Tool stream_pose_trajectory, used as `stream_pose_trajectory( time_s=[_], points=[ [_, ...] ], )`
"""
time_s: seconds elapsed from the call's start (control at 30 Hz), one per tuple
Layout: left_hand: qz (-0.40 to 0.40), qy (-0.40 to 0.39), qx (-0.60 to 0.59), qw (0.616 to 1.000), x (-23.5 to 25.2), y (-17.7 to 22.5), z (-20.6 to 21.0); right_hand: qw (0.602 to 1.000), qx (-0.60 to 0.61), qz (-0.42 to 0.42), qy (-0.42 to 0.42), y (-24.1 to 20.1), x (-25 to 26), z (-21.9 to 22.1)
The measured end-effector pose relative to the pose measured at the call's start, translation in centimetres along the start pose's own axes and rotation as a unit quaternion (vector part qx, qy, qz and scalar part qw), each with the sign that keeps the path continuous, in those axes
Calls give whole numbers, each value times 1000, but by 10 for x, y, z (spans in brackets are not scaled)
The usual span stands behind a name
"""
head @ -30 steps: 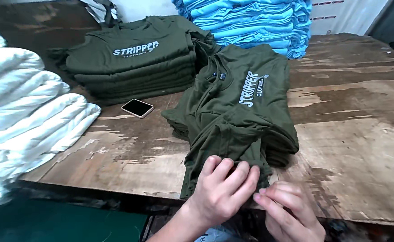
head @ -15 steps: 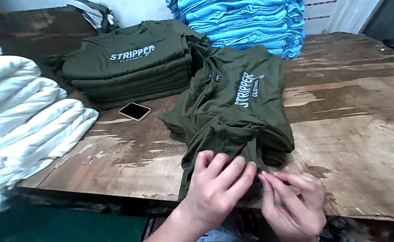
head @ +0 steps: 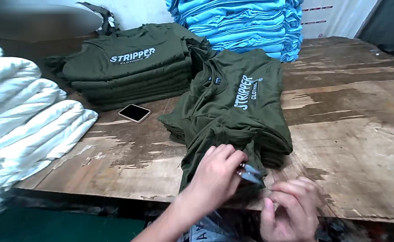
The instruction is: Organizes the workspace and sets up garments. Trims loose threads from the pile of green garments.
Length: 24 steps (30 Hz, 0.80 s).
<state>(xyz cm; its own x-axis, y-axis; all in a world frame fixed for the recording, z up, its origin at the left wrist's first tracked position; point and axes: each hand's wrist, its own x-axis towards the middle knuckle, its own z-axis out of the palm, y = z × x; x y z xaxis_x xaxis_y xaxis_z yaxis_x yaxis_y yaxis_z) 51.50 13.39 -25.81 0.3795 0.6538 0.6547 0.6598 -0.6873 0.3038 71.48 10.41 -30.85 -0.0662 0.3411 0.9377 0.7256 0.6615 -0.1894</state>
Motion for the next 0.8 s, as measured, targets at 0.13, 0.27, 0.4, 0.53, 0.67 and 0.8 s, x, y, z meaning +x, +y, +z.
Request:
stream_pose_trajectory(
  time_s=[0.13, 0.27, 0.4, 0.53, 0.67, 0.8],
  points=[
    [-59, 65, -71, 994, 16, -35, -18, 994, 0, 33, -107, -2, 9, 18],
    [-43, 109, -37, 992, 18, -54, -25, 972, 119, -42, -199, 20, 20, -20],
    [-134, 24, 36, 990, 14, -36, -25, 859, 82, -84, -499, 33, 39, -64],
    [-121, 54, 110, 985, 14, -13, -5, 873, 6, -18, -487, 12, 42, -62],
    [-93, 47, 64, 993, 3, 2, 5, 985, -25, 50, -163, -1, 32, -24],
    [-80, 61, 66, 993, -8, 10, 4, 993, -55, -1, -106, -2, 16, 2]
  ],
)
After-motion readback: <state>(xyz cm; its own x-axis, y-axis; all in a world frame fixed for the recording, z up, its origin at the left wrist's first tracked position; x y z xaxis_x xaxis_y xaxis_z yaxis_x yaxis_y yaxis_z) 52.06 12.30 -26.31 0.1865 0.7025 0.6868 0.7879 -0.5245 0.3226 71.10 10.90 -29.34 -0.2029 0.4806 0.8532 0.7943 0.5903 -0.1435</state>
